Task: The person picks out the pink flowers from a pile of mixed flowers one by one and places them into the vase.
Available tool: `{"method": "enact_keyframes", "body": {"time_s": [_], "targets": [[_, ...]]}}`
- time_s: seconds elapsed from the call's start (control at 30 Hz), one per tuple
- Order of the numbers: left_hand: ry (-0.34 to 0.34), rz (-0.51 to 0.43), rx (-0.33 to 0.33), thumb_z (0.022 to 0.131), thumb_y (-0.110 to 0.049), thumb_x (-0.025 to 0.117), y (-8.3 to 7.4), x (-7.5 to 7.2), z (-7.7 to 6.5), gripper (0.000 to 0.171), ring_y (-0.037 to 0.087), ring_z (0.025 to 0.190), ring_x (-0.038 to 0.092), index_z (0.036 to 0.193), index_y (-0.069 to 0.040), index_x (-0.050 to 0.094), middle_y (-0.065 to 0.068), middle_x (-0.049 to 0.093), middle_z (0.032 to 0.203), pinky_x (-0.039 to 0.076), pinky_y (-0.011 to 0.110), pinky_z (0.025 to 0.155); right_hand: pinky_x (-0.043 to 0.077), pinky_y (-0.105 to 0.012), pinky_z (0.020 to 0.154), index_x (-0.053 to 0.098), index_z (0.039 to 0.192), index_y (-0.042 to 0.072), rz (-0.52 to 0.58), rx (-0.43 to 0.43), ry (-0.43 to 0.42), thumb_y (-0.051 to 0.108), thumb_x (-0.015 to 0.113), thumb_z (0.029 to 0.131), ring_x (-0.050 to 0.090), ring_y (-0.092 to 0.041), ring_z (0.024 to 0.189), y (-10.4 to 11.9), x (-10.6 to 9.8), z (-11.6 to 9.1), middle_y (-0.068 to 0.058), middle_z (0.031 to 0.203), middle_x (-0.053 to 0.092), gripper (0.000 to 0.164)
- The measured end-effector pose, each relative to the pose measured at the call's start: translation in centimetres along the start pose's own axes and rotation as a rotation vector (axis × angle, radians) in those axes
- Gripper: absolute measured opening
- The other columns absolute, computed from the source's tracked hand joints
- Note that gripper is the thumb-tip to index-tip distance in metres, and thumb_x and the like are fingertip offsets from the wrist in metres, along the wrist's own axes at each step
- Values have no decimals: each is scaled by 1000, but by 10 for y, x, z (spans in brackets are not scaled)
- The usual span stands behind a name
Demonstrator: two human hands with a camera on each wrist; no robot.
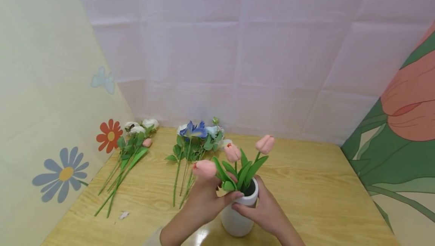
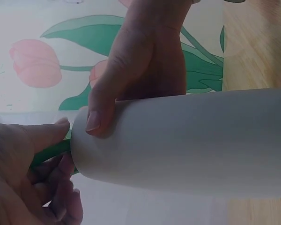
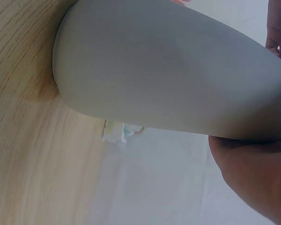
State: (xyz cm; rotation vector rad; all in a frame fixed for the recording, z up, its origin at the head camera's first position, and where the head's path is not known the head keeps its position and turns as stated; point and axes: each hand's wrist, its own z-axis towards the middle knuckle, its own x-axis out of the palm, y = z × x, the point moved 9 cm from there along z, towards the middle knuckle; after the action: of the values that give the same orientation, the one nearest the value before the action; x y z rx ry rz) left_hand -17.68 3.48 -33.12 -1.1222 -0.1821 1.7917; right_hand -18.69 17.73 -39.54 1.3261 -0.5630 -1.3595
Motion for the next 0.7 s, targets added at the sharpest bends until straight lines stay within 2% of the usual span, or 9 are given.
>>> {"method": "enact_keyframes", "body": {"time_s": [0.13, 0.33, 0.47, 0.7], "targets": [[-28, 68, 10, 85, -41, 81, 0, -3, -1, 50, 11, 106, 65, 128, -19, 64, -3, 71, 116, 54, 27, 84, 53, -26, 83, 38, 144, 3, -15, 10, -7, 5, 80, 86, 61, -6, 105, -1, 0, 1, -13, 124, 60, 71], [21, 61, -46, 85, -45, 80, 6, 1, -3, 47, 4, 85, 58, 121, -20, 65, -6, 65, 95, 48, 18, 70, 54, -27, 84, 38, 143, 3, -25, 26, -16, 6, 80, 85, 60, -6, 106, -3, -1, 0, -12, 123, 60, 71], [32, 57, -75, 84, -48, 81, 9, 2, -5, 48, 6, 89, 57, 119, -19, 65, -4, 62, 98, 48, 19, 71, 54, -27, 83, 40, 142, 3, -18, 46, -21, 7, 80, 85, 59, -6, 106, -3, -1, 0, -13, 124, 59, 70], [24, 92, -36, 82, -51, 81, 13, 0, -6, 45, 6, 91, 55, 108, -18, 65, -7, 59, 96, 48, 19, 73, 53, -27, 82, 38, 143, 3, -23, 67, -20, 7, 81, 85, 58, -5, 105, -6, -2, 0, -16, 125, 59, 72]]}}
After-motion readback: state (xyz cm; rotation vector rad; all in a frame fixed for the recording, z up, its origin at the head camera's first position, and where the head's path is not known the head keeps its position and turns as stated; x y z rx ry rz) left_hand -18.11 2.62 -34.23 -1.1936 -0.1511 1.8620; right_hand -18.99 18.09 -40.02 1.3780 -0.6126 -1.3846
